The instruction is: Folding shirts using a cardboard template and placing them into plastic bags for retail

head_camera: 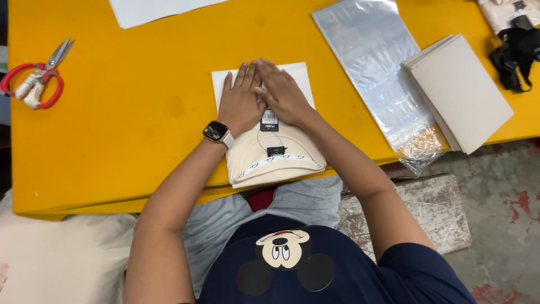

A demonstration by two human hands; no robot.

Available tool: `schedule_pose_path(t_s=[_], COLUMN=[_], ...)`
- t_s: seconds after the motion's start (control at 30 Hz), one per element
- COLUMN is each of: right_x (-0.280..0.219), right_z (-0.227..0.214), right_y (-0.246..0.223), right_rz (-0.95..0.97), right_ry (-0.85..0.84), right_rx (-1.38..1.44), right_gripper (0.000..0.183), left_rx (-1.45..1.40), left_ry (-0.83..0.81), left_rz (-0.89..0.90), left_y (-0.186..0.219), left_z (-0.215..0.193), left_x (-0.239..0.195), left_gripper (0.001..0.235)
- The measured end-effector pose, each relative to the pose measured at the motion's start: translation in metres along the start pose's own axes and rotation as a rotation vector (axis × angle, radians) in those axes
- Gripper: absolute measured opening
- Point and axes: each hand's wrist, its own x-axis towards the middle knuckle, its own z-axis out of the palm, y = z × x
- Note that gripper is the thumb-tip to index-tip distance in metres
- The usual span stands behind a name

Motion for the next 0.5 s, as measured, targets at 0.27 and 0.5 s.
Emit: schedule_pose_path(t_s=[0.27,0.5], right_x=[-0.008,-0.012], right_z=[-0.01,-0.015], right_y=[0.012,0.001], right_rz=[0.238,0.322], right_ry=[-0.072,-0.117], right_rx=[-0.099,-0.099], right_gripper=[0.076,0.078], left_rx=[-0.21,-0.141], left_ry=[-0.206,-0.223], left_rz=[-0.117,-0.167], left_y=[-0.016,-0.019], left_z=[-0.027,-0.055], left_x=[-0.003,-0.036], left_gripper=[0.07,0.068])
